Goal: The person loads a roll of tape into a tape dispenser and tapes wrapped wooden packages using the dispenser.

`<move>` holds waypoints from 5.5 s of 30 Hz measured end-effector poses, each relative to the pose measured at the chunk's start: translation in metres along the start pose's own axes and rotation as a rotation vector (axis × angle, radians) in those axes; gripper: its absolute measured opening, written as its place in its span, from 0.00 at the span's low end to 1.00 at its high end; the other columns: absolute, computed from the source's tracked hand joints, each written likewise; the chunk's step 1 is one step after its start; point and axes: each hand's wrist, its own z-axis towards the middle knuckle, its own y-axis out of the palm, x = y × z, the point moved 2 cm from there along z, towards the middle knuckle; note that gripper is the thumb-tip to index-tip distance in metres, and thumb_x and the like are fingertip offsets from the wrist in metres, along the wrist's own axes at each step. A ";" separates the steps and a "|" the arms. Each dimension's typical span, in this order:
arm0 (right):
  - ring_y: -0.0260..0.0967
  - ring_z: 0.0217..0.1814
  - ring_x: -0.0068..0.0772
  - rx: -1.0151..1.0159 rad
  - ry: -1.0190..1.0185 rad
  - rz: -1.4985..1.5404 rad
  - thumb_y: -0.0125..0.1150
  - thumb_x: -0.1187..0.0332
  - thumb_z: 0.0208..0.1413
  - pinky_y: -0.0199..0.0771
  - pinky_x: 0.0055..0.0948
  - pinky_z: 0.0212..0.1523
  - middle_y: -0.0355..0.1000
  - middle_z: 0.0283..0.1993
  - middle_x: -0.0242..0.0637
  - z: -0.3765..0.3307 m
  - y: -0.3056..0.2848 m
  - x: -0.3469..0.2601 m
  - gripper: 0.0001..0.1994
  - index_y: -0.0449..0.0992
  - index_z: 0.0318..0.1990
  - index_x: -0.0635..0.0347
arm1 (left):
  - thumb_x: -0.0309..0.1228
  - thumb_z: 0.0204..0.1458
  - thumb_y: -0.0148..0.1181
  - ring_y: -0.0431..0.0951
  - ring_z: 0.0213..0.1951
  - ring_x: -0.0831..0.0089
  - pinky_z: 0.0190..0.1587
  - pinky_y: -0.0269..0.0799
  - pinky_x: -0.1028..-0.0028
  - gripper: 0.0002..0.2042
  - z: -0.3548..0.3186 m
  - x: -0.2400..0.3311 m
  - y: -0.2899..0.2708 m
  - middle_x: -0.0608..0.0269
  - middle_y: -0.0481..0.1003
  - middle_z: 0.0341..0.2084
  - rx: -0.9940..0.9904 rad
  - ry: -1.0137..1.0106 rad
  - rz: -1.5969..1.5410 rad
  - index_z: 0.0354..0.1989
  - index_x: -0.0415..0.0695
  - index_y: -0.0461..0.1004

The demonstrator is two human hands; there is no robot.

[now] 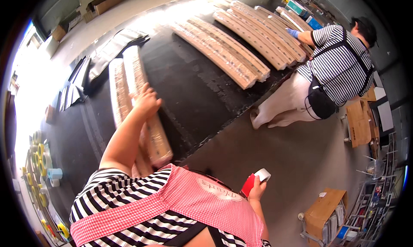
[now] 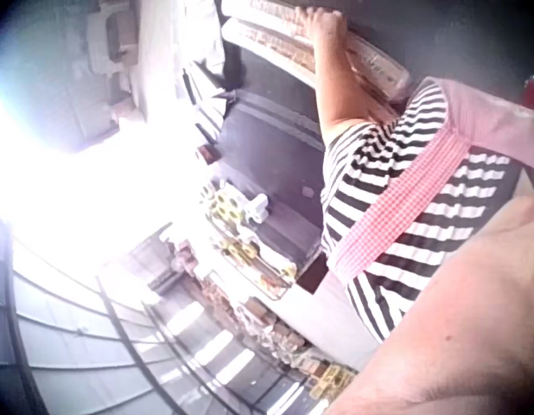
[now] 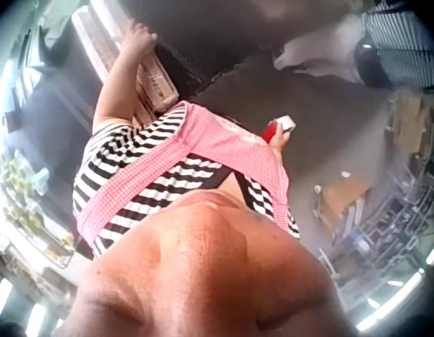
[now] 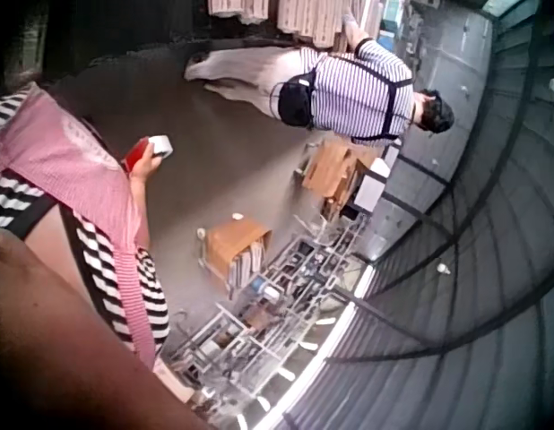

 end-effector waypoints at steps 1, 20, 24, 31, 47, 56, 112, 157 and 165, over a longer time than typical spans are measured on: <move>0.74 0.35 0.31 0.009 -0.004 0.009 0.53 0.64 0.63 0.76 0.30 0.37 0.75 0.38 0.41 0.007 -0.008 -0.002 0.14 0.66 0.48 0.66 | 0.43 0.53 0.50 0.42 0.72 0.65 0.55 0.38 0.18 0.20 -0.007 -0.007 0.007 0.65 0.64 0.60 0.008 -0.032 0.009 0.47 0.44 0.76; 0.74 0.43 0.30 -0.074 0.130 0.024 0.64 0.74 0.53 0.75 0.30 0.46 0.75 0.41 0.40 0.042 -0.013 -0.028 0.17 0.67 0.48 0.65 | 0.35 0.33 0.76 0.41 0.72 0.55 0.72 0.37 0.52 0.59 0.199 0.278 -0.029 0.55 0.43 0.72 0.264 0.734 0.480 0.72 0.50 0.38; 0.74 0.43 0.31 -0.106 0.068 0.112 0.62 0.78 0.50 0.75 0.31 0.47 0.75 0.41 0.40 0.025 -0.007 -0.041 0.17 0.67 0.48 0.65 | 0.36 0.28 0.78 0.56 0.66 0.56 0.65 0.52 0.52 0.53 0.226 0.282 -0.015 0.56 0.59 0.61 0.223 0.836 0.403 0.66 0.48 0.51; 0.75 0.46 0.35 -0.151 -0.147 0.220 0.58 0.74 0.54 0.75 0.36 0.50 0.76 0.45 0.46 0.028 0.003 -0.099 0.17 0.67 0.51 0.68 | 0.36 0.24 0.74 0.68 0.50 0.57 0.54 0.59 0.60 0.41 0.118 0.274 -0.007 0.58 0.67 0.43 0.248 1.061 0.356 0.55 0.46 0.63; 0.71 0.50 0.39 -0.323 -0.032 0.834 0.52 0.61 0.61 0.71 0.42 0.54 0.73 0.47 0.44 0.086 0.082 -0.229 0.17 0.69 0.50 0.65 | 0.51 0.37 0.73 0.74 0.48 0.56 0.51 0.70 0.62 0.33 -0.069 0.304 0.003 0.53 0.74 0.45 -0.334 1.326 -0.904 0.47 0.40 0.74; 0.70 0.50 0.40 -0.394 0.099 0.878 0.50 0.61 0.61 0.70 0.42 0.55 0.71 0.47 0.44 0.081 0.087 -0.227 0.18 0.68 0.49 0.68 | 0.43 0.42 0.74 0.74 0.39 0.73 0.43 0.71 0.72 0.28 -0.083 0.313 0.011 0.63 0.74 0.38 -0.688 1.064 -1.272 0.48 0.39 0.72; 0.67 0.58 0.42 -0.484 -0.169 1.101 0.55 0.63 0.59 0.61 0.46 0.65 0.68 0.55 0.46 0.101 0.059 -0.213 0.23 0.64 0.57 0.70 | 0.26 0.57 0.59 0.67 0.29 0.84 0.32 0.62 0.83 0.06 -0.124 0.351 0.019 0.73 0.72 0.31 -1.021 -0.089 -2.068 0.42 0.46 0.72; 0.76 0.43 0.43 -0.409 0.232 0.484 0.40 0.28 0.55 0.76 0.40 0.47 0.76 0.42 0.52 0.228 0.115 -0.078 0.40 0.67 0.54 0.60 | 0.34 0.59 0.57 0.62 0.22 0.85 0.26 0.59 0.84 0.06 -0.110 0.297 0.086 0.65 0.74 0.30 -1.375 -0.493 -1.804 0.36 0.47 0.69; 0.75 0.43 0.44 -0.387 0.159 0.684 0.35 0.25 0.52 0.74 0.41 0.49 0.75 0.41 0.55 0.203 0.131 -0.040 0.43 0.67 0.51 0.60 | 0.26 0.57 0.55 0.62 0.21 0.84 0.23 0.59 0.84 0.08 -0.095 0.297 0.114 0.62 0.70 0.34 -1.598 -0.825 -1.596 0.43 0.44 0.64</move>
